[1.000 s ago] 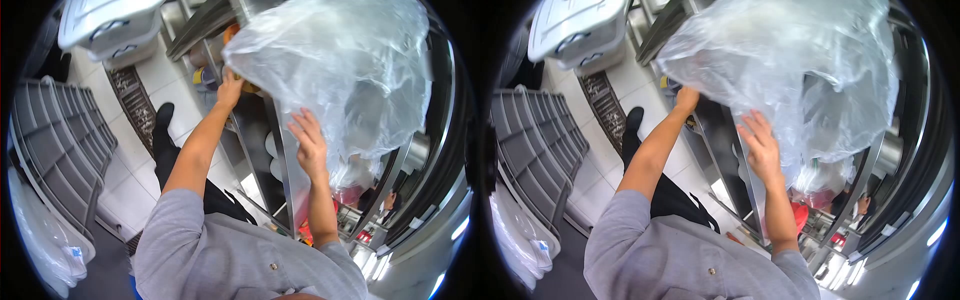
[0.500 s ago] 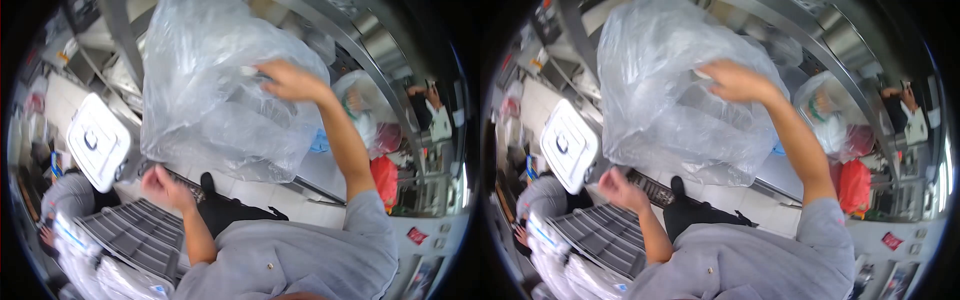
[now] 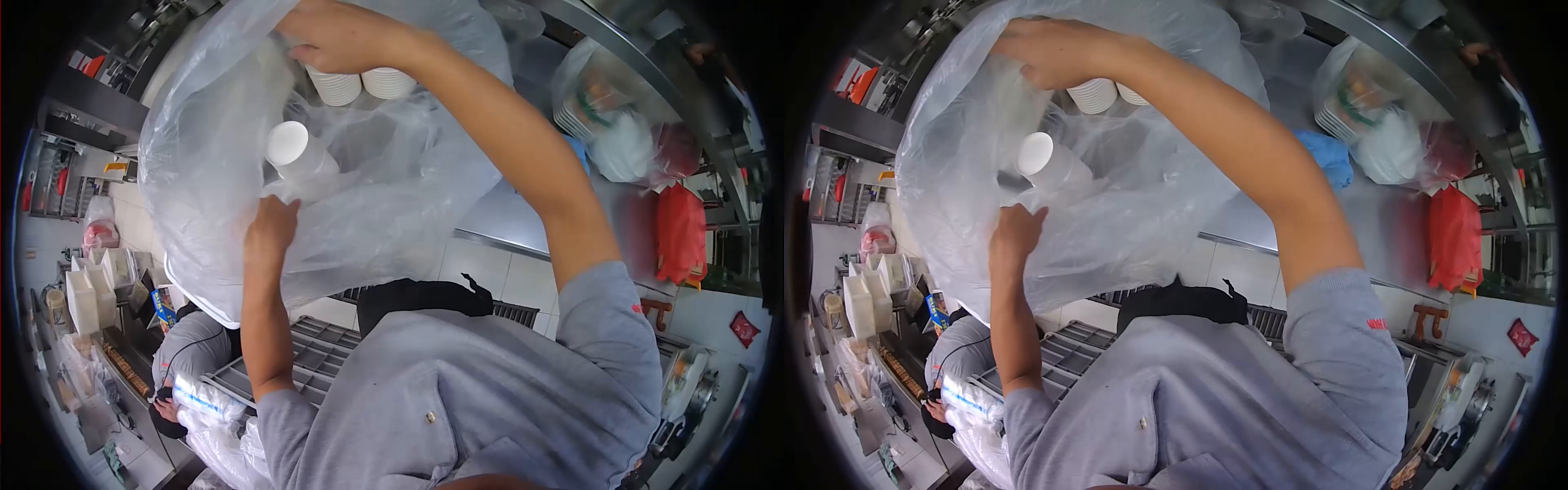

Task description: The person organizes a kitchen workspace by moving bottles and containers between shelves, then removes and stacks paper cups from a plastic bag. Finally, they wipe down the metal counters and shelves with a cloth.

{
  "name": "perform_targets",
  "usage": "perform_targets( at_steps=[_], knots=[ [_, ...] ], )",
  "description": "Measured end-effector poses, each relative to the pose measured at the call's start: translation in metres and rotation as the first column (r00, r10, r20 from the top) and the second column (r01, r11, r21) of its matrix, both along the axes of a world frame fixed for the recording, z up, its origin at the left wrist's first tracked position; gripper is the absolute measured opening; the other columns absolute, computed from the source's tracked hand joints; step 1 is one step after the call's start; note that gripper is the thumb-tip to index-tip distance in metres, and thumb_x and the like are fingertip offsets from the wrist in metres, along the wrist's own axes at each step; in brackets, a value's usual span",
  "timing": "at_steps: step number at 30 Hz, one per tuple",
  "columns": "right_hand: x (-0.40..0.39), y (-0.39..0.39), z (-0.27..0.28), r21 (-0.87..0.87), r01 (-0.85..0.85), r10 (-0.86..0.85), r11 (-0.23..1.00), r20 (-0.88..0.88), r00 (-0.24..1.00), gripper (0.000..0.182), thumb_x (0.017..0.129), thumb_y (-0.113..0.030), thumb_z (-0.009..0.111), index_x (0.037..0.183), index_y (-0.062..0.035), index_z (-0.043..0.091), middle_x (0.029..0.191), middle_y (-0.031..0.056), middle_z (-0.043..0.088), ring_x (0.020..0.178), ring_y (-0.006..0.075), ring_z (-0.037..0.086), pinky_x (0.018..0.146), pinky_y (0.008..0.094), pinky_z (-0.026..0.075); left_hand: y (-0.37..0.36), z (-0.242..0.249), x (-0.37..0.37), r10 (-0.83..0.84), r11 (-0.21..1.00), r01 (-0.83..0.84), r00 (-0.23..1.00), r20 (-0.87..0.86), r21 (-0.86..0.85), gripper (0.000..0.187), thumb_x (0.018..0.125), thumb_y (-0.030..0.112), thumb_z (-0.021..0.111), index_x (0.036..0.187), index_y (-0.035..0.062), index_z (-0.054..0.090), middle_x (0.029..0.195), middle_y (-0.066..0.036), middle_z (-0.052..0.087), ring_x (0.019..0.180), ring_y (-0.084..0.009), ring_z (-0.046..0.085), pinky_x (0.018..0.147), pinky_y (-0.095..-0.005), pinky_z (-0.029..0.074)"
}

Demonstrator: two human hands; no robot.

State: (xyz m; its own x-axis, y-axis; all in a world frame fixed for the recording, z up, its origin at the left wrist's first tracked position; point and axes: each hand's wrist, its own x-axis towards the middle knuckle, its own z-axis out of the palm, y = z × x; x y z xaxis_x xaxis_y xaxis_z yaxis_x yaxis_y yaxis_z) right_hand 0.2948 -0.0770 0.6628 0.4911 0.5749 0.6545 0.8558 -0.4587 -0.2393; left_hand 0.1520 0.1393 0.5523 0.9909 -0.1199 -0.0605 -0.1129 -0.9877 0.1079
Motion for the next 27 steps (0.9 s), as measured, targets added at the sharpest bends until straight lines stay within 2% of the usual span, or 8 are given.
perform_targets(
  at_steps=[5, 8, 11, 14, 16, 18, 24, 27],
  knots=[
    [0.016, -0.005, -0.043, 0.122, 0.069, -0.031, 0.99, -0.288, 0.957, 0.04, 0.084, -0.01, 0.058, 0.124, -0.0099, 0.056, 0.099, 0.0128, 0.066, 0.092, 0.0277, 0.064, 0.081, 0.0387, 0.05, -0.029, 0.058, 0.01, 0.254, 0.956, -0.256, 0.967, -0.034, -0.144, 0.047, 0.091, 0.038, 0.06, 0.101, -0.0077, 0.066, 0.108, -0.026, 0.064, 0.103, -0.043, 0.061, 0.088, -0.0445, 0.049],
    [0.013, 0.009, -0.127, 0.127, 0.121, -0.024, 0.985, -0.585, 0.811, 0.041, 0.081, -0.003, 0.061, 0.122, -0.0088, 0.057, 0.093, 0.0103, 0.065, 0.089, 0.0184, 0.063, 0.075, 0.0309, 0.05, 0.0, -0.034, 0.047, 0.317, 0.866, -0.029, 0.804, 0.503, -0.499, 0.033, 0.092, 0.024, 0.056, 0.115, -0.0003, 0.057, 0.115, -0.025, 0.061, 0.108, -0.042, 0.058, 0.09, -0.0479, 0.046],
    [-0.005, 0.031, -0.231, 0.174, 0.094, 0.064, 0.98, -0.728, 0.683, 0.058, 0.074, -0.008, 0.069, 0.129, -0.0078, 0.053, 0.107, 0.0155, 0.066, 0.098, 0.0276, 0.064, 0.082, 0.0358, 0.05, 0.046, -0.128, 0.083, 0.277, 0.799, 0.199, 0.716, 0.641, -0.567, 0.037, 0.091, 0.019, 0.056, 0.124, 0.0014, 0.055, 0.127, -0.023, 0.055, 0.117, -0.0404, 0.053, 0.097, -0.0486, 0.042],
    [-0.044, 0.045, -0.243, 0.472, -0.009, 0.291, 0.882, -0.53, 0.797, 0.069, 0.069, -0.016, 0.075, 0.132, -0.0046, 0.051, 0.117, 0.0198, 0.064, 0.104, 0.0356, 0.062, 0.092, 0.0384, 0.048, 0.057, -0.182, 0.082, 0.287, 0.298, 0.071, 0.944, 0.16, -0.952, 0.042, 0.093, 0.023, 0.054, 0.129, 0.0021, 0.05, 0.131, -0.02, 0.051, 0.121, -0.0367, 0.05, 0.1, -0.0474, 0.039],
    [-0.048, 0.049, -0.249, -0.002, 0.036, -0.018, 0.999, -0.883, 0.468, 0.073, 0.068, -0.025, 0.079, 0.132, -0.0047, 0.051, 0.127, 0.0186, 0.059, 0.114, 0.0336, 0.058, 0.098, 0.0388, 0.044, 0.051, -0.205, 0.079, 0.211, -0.002, -0.026, 0.977, -0.026, -1.0, 0.045, 0.094, 0.025, 0.053, 0.132, 0.0026, 0.046, 0.135, -0.019, 0.049, 0.123, -0.0343, 0.048, 0.103, -0.0466, 0.037],
    [-0.058, 0.058, -0.265, 0.13, 0.176, 0.021, 0.976, -0.856, 0.516, 0.071, 0.069, -0.034, 0.08, 0.129, -0.0061, 0.055, 0.125, 0.0171, 0.061, 0.114, 0.0332, 0.058, 0.097, 0.0387, 0.045, 0.04, -0.216, 0.08, 0.131, -0.202, -0.085, 0.985, -0.113, -0.976, 0.048, 0.095, 0.028, 0.052, 0.135, 0.0031, 0.043, 0.138, -0.017, 0.046, 0.126, -0.0318, 0.045, 0.105, -0.0458, 0.035],
    [-0.114, 0.015, -0.261, 0.107, 0.201, -0.051, 0.974, -0.757, 0.651, 0.093, 0.069, -0.042, 0.081, 0.14, -0.0023, 0.036, 0.136, 0.0232, 0.048, 0.126, 0.0358, 0.047, 0.106, 0.0413, 0.038, 0.004, -0.204, 0.034, -0.056, -0.438, -0.218, 0.975, -0.215, -0.872, 0.058, 0.098, 0.036, 0.05, 0.144, 0.0045, 0.033, 0.147, -0.011, 0.038, 0.134, -0.0245, 0.039, 0.112, -0.0435, 0.03],
    [-0.161, -0.021, -0.135, 0.164, 0.216, -0.029, 0.963, -0.729, 0.684, 0.105, 0.064, -0.04, 0.085, 0.144, -0.0031, 0.028, 0.138, 0.0246, 0.042, 0.129, 0.0369, 0.044, 0.107, 0.0428, 0.038, -0.032, -0.119, -0.025, -0.046, -0.333, -0.197, 0.98, -0.193, -0.922, 0.066, 0.099, 0.042, 0.048, 0.149, 0.0063, 0.024, 0.151, -0.008, 0.033, 0.136, -0.0231, 0.036, 0.115, -0.0415, 0.027]
  ],
)
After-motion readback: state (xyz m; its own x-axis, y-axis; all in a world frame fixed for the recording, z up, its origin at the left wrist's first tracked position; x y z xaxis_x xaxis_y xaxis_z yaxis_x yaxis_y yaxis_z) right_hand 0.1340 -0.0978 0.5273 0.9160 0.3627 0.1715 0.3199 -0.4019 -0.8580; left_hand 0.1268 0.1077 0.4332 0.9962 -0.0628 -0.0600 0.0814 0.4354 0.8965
